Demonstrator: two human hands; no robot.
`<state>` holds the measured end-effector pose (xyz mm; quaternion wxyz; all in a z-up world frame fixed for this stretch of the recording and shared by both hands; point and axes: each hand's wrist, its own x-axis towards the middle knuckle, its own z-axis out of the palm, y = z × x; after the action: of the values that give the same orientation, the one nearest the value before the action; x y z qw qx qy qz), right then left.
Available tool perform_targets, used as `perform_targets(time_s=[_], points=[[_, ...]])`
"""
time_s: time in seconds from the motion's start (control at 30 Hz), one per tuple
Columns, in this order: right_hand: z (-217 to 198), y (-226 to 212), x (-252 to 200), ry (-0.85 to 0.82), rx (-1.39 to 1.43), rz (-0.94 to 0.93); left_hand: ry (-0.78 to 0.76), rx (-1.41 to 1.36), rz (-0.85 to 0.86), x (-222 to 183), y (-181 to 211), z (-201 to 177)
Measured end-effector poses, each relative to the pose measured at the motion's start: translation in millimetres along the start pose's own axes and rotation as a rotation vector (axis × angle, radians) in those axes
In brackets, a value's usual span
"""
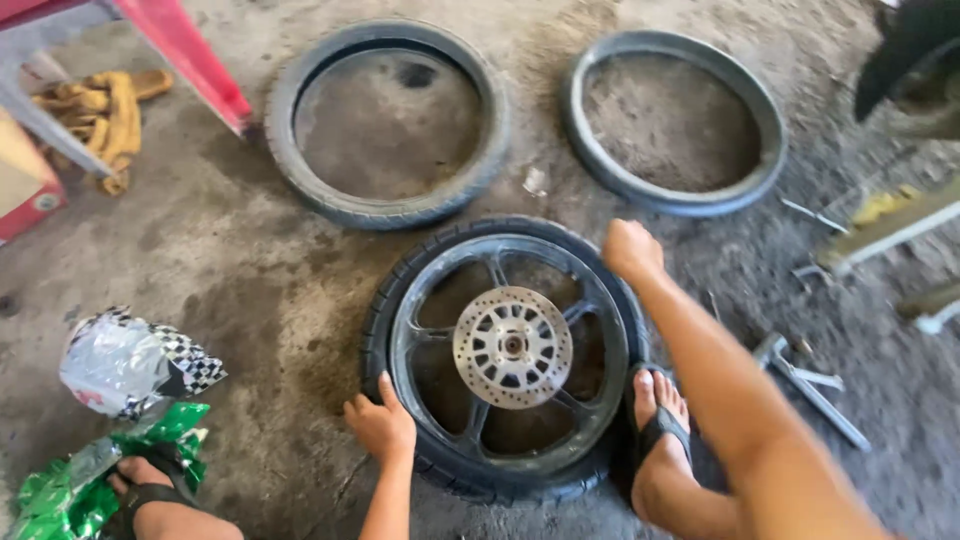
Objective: Replacing the tire and inner tube on a motorcycle wheel rim.
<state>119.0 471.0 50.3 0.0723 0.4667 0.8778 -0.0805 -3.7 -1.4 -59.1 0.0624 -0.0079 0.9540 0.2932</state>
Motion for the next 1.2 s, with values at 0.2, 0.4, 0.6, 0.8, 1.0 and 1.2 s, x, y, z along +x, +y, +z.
perform_targets(time_s=[0.2, 0.4, 0.6, 0.8, 1.0, 1.2], points=[[56.4, 80.2, -34.7, 0.086, -0.087, -0.053, 0.076, -0.036, 0.02, 1.3, 3.1, 3.2], [-35.2, -24.6, -114.0, -0.204, 0.246, 0.213, 0.061, -0.132, -0.089, 10.5, -6.6, 16.8], [-14.3, -120.7, -179.1, -0.233, 0.79, -0.043, 0.106, -0.253, -0.039, -7.1, -16.5, 11.7], [57.3, -195.6, -245.3, -0.322, 0.776, -0.567, 0.003, -0.093, 0.012, -76.2, 36.9, -39.3], [124.5, -211.7, -247.9, -0.501, 0.38, -0.601, -0.117, -0.108, -0.072, -71.6, 26.2, -32.4], [148.4, -214.9, -237.0, -0.622, 0.304, -0.6, -0.198, -0.046, -0.119, -66.8, 22.3, -25.7]])
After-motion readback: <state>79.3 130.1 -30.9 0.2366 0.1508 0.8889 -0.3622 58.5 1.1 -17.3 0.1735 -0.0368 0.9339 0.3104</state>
